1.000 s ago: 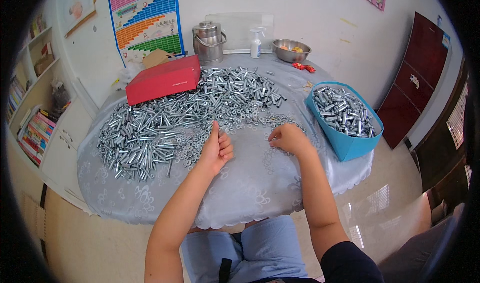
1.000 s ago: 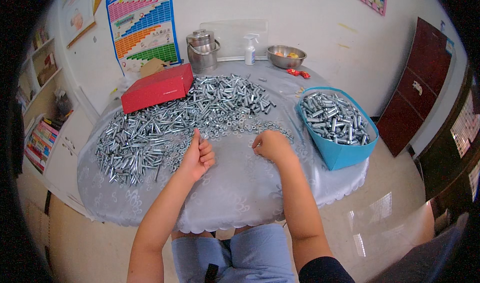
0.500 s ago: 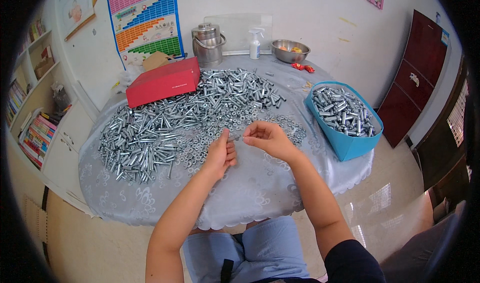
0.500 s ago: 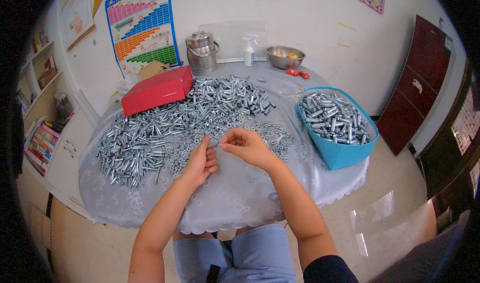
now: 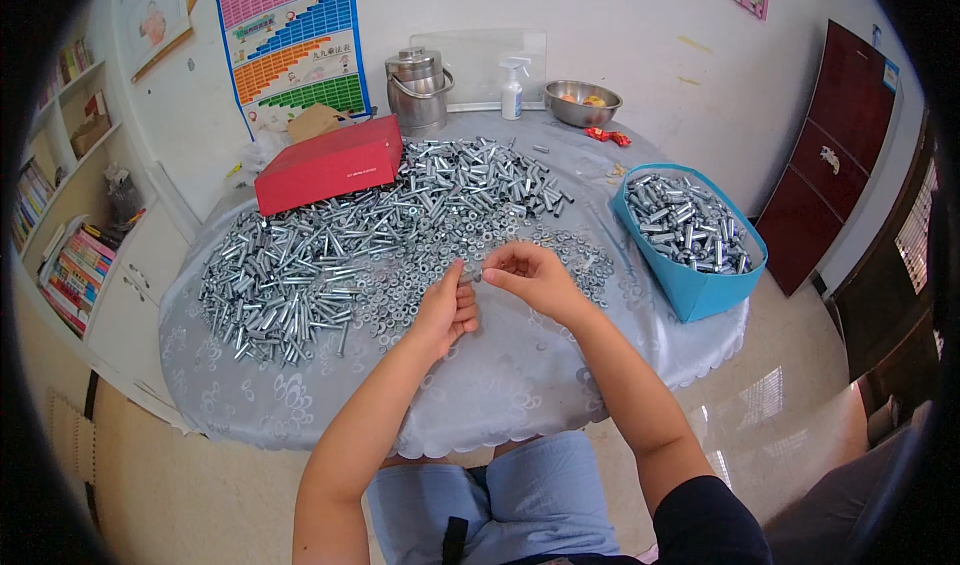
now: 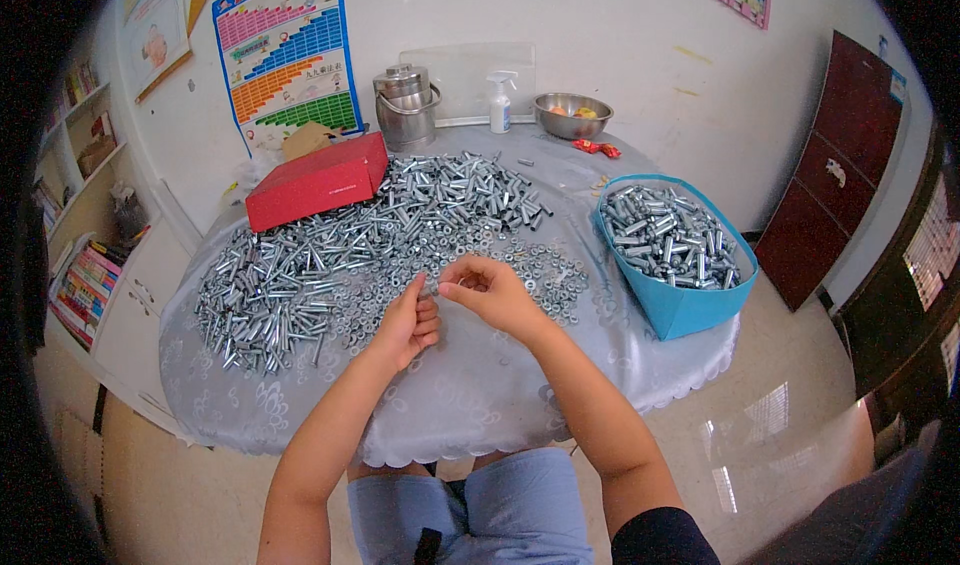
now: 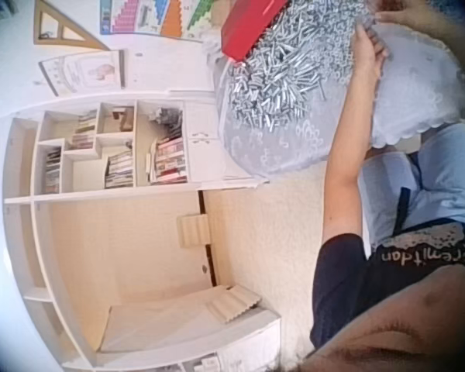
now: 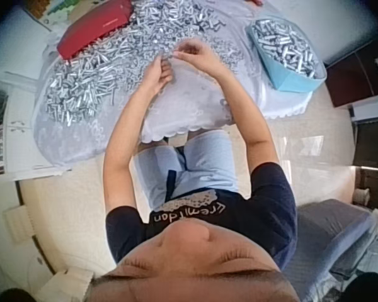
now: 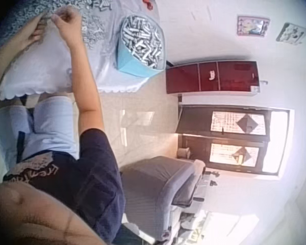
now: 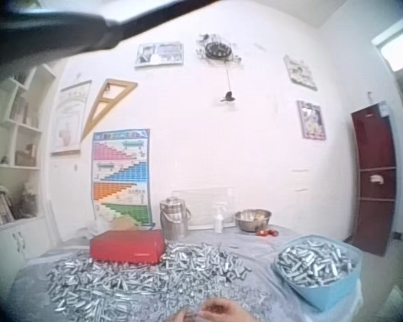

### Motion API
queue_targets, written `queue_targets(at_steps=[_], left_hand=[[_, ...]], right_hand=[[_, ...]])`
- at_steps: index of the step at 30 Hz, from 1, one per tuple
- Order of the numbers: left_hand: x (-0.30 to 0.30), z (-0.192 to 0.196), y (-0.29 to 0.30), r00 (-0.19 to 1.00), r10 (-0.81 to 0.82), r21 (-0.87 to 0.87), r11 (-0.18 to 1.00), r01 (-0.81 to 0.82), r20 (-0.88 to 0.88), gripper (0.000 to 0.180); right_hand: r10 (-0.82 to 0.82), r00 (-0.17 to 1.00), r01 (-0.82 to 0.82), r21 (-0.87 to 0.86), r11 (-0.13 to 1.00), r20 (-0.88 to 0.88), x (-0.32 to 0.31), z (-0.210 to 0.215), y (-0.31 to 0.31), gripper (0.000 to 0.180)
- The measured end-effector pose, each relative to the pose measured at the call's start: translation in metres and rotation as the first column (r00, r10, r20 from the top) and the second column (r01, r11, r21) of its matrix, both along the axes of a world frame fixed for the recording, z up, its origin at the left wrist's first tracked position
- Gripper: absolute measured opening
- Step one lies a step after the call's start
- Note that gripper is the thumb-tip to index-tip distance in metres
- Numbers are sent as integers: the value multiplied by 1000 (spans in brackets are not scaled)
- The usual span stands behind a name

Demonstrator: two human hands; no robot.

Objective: The person sits at a table and repeatedly picks up bolts and washers from a large pile. They thread the washers onto the bolts by hand and place the assembled units into a blue plastic bin.

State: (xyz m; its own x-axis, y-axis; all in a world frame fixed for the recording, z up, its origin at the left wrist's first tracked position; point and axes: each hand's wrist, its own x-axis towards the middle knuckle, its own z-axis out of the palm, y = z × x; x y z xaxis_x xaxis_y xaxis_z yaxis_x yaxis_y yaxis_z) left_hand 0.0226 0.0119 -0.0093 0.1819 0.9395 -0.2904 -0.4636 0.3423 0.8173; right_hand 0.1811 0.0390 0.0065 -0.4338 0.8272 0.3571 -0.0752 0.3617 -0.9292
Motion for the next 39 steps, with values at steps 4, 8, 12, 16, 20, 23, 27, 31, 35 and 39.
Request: queue_targets(at_steps=[4,8,12,16,20,23,27,31,35,39], left_hand=[[-4,-5,3,999,-46,2,999,46,-10,45],[-5,-7,4,995,-95,11,995,95,-19,45],[-3,-7,5,999,-49,-22,999,49,-16,44],[-5,-7,4,1000,-14,-45,999,13,-22,44],[-4,-6,3,998,-36,-41,999,34,-48,44],[-3,-4,2,998,-26,-48,999,23,-66,43],[-5,-4,2,998,-36,-44,998,34,-49,43],[-5,-4,2,995,-33,-27,999,31,-91,43],[-4,-2,-1,993,-12,-20,1000,10,-116,42],[-4,-1,-1,994,-14,-27,1000,12,-104,41]], right_hand=[[-181,959,86,382,920,219,0,9,-7,14],[-203,947,57,493,868,247,3,13,-10,17],[-262,927,57,592,804,268,5,14,-11,19],[-536,821,220,757,615,197,23,20,1,23],[-715,505,355,639,683,484,56,0,15,18],[-680,398,356,580,733,615,61,-6,19,22],[-667,382,344,572,745,639,65,-14,24,26],[-610,384,296,534,792,693,68,-15,21,29],[-539,420,230,489,842,730,68,-9,21,32],[-428,418,240,357,903,801,67,-12,24,29]])
